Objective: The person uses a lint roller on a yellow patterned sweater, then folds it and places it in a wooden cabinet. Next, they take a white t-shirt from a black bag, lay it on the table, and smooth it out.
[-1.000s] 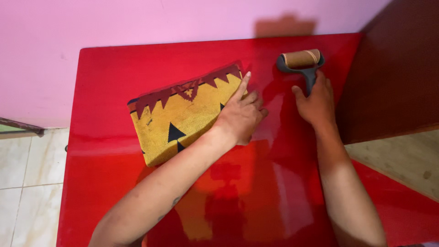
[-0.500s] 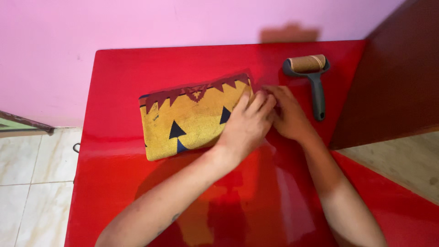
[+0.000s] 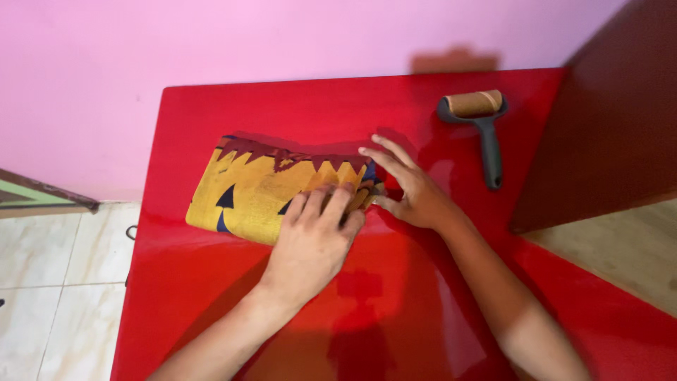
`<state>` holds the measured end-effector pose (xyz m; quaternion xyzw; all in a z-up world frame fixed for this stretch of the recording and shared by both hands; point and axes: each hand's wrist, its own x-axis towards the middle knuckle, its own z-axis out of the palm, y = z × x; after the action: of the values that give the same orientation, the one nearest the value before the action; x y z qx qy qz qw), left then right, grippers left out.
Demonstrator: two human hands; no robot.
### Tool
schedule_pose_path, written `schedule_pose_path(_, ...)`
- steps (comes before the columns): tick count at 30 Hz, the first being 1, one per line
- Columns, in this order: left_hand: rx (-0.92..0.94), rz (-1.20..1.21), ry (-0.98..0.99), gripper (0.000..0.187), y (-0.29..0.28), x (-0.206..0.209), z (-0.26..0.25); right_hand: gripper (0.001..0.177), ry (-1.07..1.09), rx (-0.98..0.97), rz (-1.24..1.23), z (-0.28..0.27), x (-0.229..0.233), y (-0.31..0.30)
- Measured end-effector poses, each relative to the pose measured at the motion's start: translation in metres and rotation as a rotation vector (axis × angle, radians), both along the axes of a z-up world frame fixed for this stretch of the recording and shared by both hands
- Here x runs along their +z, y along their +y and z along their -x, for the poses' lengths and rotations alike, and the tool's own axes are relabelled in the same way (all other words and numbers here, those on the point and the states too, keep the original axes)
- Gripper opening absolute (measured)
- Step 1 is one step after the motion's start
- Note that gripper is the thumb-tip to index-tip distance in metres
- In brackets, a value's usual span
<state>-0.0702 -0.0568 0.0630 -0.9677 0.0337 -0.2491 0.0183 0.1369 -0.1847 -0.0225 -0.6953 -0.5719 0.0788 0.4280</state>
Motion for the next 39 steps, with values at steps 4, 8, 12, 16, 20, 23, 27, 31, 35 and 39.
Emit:
schedule_pose_path(4, -0.019, 0.179, -0.026, 0.017, 0.008, 0.012, 0.015, 0.055, 0.079, 0.098, -0.117, -0.006, -0.007, 0.007)
schedule_pose_path(8, -0.084, 0.404, -0.049, 0.017, 0.021, 0.028, 0.025, 0.038, 0.38, 0.183, -0.162, -0.005, 0.006, 0.01)
schedule_pose_path(12, -0.135, 0.511, -0.02, 0.013, 0.031, 0.044, 0.031, 0.056, 0.376, 0.236, -0.121, 0.002, 0.032, 0.017)
schedule_pose_path(16, -0.129, 0.662, -0.02, 0.021, 0.04, 0.06, 0.037, 0.037, 0.434, 0.329, -0.12, 0.0, 0.056, 0.028)
schedule_pose_path(20, -0.161, 0.757, -0.134, 0.031, 0.043, 0.079, 0.04, 0.023, 0.47, 0.403, -0.165, -0.007, 0.079, 0.028)
schedule_pose_path(23, -0.146, 0.906, -0.185, 0.035, 0.042, 0.091, 0.037, 0.025, 0.363, 0.292, -0.184, -0.011, 0.105, 0.022)
schedule_pose_path(27, -0.149, 1.102, -0.279, 0.036, 0.043, 0.098, 0.034, 0.018, 0.132, 0.228, -0.232, -0.019, 0.153, 0.022)
schedule_pose_path(31, -0.135, 1.303, -0.362, 0.031, 0.048, 0.078, 0.023, 0.023, 0.052, 0.168, -0.059, -0.04, 0.172, 0.042)
schedule_pose_path(35, -0.07, 1.506, -0.363, 0.018, 0.057, 0.03, 0.004, 0.027, -0.065, 0.096, 0.309, -0.066, 0.114, 0.091)
schedule_pose_path(39, 0.446, 1.016, 0.154, 0.037, 0.082, -0.027, 0.003, 0.035, -0.083, -0.036, 0.502, -0.082, 0.009, 0.115)
